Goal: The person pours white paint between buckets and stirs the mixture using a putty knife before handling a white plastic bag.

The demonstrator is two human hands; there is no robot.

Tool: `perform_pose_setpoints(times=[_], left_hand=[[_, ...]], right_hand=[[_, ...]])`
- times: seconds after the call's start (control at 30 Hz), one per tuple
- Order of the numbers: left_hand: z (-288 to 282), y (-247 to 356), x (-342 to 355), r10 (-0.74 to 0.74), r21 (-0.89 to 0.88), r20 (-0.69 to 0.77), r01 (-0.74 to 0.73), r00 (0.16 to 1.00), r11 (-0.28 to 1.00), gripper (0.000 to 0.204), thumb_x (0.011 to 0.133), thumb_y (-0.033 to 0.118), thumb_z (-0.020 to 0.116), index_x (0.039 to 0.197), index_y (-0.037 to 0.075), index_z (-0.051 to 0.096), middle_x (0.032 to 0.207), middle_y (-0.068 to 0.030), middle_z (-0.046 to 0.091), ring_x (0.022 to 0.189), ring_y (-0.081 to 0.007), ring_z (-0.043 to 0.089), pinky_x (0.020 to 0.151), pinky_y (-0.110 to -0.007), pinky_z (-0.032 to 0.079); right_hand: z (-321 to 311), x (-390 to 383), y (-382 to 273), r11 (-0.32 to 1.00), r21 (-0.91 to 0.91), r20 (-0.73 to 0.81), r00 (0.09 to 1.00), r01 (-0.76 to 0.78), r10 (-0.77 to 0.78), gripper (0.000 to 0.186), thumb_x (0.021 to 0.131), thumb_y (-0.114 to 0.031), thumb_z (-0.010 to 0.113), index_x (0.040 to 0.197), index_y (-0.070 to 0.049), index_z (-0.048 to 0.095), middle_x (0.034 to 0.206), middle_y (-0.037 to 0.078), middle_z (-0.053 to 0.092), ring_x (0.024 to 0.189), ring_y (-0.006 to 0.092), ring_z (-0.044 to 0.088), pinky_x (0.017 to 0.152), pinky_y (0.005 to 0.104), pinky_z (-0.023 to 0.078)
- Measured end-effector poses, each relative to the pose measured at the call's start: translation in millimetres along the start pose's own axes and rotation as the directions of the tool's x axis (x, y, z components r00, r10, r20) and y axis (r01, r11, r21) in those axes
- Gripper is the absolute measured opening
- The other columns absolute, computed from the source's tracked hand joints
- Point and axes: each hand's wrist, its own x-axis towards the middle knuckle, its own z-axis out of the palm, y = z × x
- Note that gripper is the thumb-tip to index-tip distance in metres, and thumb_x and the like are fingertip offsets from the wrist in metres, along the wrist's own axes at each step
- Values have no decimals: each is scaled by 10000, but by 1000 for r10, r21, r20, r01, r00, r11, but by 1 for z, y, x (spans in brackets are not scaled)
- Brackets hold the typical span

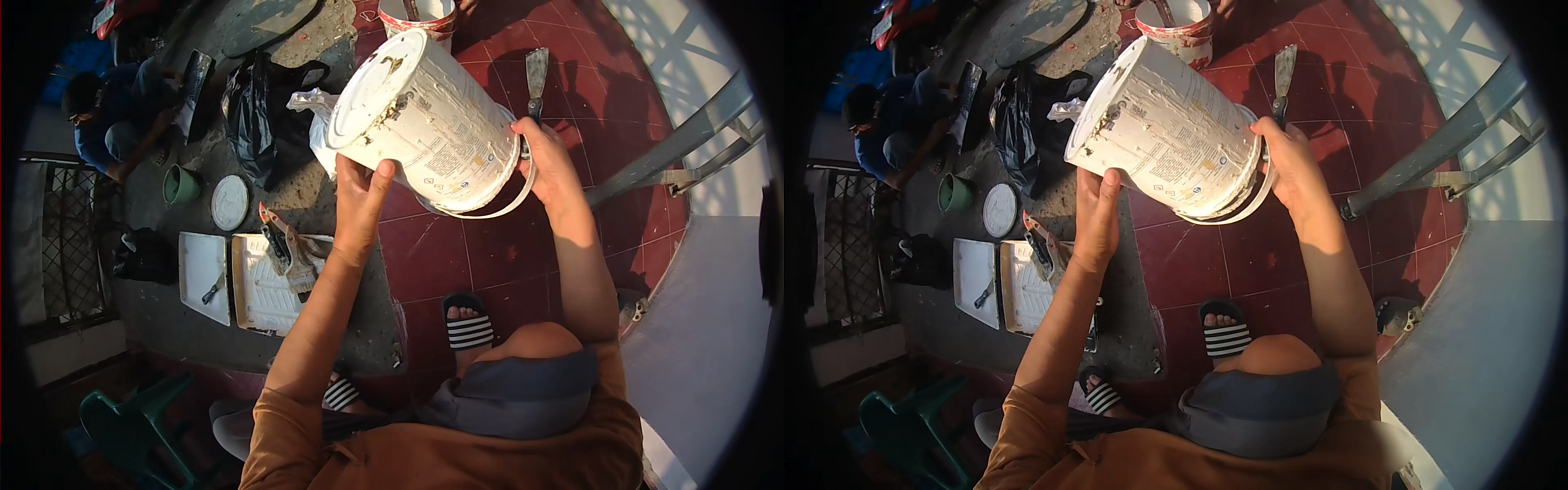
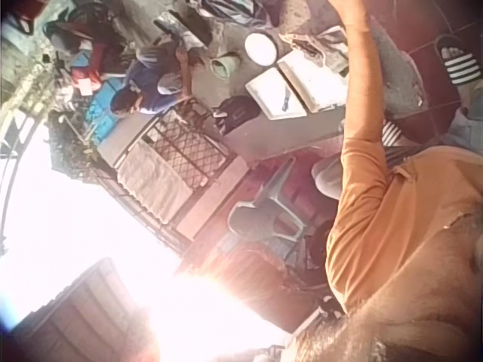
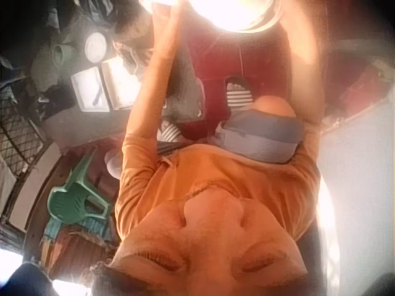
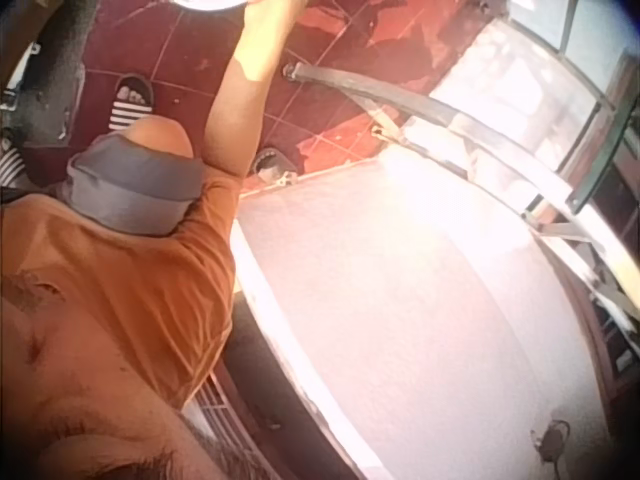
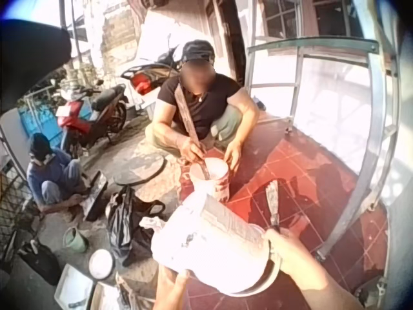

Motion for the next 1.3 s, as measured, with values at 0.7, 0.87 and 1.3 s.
perform_pose_setpoints(times=[0.7, 0.87, 1.3], left_hand=[[30, 1, 8, 190, 310, 81, -206, 978, 928, 1273, 657, 471, 918, 1531, -38, 146, 1462, -219, 291, 1382, -327, 361, 1123, -437, 397], [17, -7, 1, 169, 432, 93, -192, 981, 881, 1191, 687, 422, 910, 1520, -34, 191, 1465, -242, 321, 1394, -371, 322, 1142, -455, 336], [11, -1, -10, 141, 124, 8, -141, 990, 982, 1167, 734, 453, 876, 1507, -27, 146, 1434, -211, 340, 1343, -303, 414, 1111, -416, 364]], right_hand=[[-61, 27, 52, 553, -729, 38, 831, 403, -555, 385, 1015, -166, 476, 1329, 55, 472, 870, 45, 601, 656, 81, 559, 523, 248, 443], [-35, 10, 48, 733, -631, -41, 933, 253, -357, 243, 1023, -122, 468, 1245, -46, 534, 881, 21, 600, 675, 54, 547, 517, 225, 439], [5, -27, -9, 645, -676, 46, 894, 356, -445, 306, 908, -200, 607, 1073, 40, 515, 873, 135, 606, 825, 244, 681, 714, 358, 526]])
